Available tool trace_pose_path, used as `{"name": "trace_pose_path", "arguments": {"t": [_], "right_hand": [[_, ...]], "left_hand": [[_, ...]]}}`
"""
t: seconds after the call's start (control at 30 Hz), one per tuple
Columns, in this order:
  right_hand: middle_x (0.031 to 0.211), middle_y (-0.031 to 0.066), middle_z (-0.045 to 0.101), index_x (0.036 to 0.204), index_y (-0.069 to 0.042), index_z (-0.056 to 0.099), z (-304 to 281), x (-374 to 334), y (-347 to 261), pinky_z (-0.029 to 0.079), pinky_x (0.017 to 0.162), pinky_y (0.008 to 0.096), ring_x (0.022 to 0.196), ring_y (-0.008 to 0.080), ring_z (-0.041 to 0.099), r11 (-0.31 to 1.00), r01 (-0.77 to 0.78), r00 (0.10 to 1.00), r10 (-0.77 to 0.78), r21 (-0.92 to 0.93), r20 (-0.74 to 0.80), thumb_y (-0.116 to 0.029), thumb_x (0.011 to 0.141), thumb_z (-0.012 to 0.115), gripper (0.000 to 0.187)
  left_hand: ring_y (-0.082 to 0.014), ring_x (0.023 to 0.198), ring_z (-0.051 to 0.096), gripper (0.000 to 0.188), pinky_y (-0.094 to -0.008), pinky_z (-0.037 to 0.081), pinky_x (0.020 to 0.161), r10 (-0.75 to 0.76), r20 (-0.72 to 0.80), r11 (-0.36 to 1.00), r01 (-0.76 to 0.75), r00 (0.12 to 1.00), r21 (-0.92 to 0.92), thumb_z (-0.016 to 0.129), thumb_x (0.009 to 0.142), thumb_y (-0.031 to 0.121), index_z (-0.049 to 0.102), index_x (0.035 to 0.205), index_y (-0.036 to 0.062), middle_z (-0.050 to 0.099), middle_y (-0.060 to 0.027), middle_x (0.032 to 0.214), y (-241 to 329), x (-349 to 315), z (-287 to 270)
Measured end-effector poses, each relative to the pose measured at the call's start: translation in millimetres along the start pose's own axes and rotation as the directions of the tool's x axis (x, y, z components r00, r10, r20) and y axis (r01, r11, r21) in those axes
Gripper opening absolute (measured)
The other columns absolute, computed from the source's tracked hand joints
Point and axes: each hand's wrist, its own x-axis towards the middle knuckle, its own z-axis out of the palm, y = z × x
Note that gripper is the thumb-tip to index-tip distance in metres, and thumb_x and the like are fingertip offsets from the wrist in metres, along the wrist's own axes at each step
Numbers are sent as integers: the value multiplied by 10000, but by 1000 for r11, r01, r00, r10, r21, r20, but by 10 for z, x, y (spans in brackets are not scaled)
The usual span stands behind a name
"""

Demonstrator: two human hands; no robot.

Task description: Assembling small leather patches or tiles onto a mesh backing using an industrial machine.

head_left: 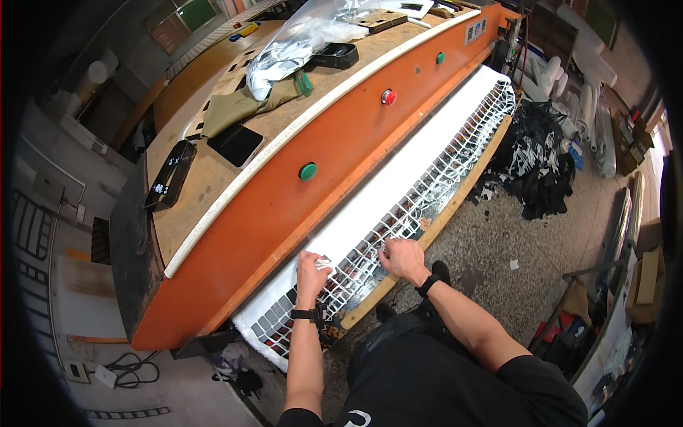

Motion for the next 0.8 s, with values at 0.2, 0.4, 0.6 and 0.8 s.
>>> {"name": "trace_pose_path", "arguments": {"t": [0.2, 0.4, 0.6, 0.8], "right_hand": [[758, 131, 738, 782, -81, 673, 62, -27, 40, 591, 696, 487, 727, 363, 733, 1000, 10, 999, -11, -4, -50, -337, 925, 723, 297], [778, 166, 738, 801, -59, 673, 4, -28, 20, 599, 736, 501, 760, 383, 738, 1000, 9, 1000, -9, 4, -22, -347, 933, 700, 318], [878, 128, 751, 867, -73, 716, -145, -27, 21, 594, 763, 468, 834, 343, 745, 997, 7, 994, -15, 76, 108, -412, 898, 770, 345], [1063, 120, 734, 1221, -32, 755, -210, -38, -227, 594, 796, 357, 943, 214, 719, 719, -174, 952, -53, 673, 302, -407, 868, 903, 536]], "left_hand": [[-448, 1025, 670, 381, -476, 528, 936, 5, -22, 1000, -6, 1000, -29, 893, 725, 22, 672, 1029, -46, 684, -206, 1042, -15, -80, 48], [-413, 1026, 683, 454, -470, 531, 916, -22, -115, 987, 4, 993, -158, 879, 747, -4, 647, 1137, -33, 693, -208, 1035, 43, -178, 85], [-245, 957, 738, 517, -359, 581, 847, -162, -104, 934, 118, 981, -336, 902, 776, -16, 652, 1229, -17, 743, -127, 1050, 67, -215, 82], [-141, 937, 729, 294, -297, 586, 853, -282, 207, 338, 299, 937, -892, 778, 934, -69, 722, 1220, -36, 775, -78, 1090, 216, -341, 201]]}}
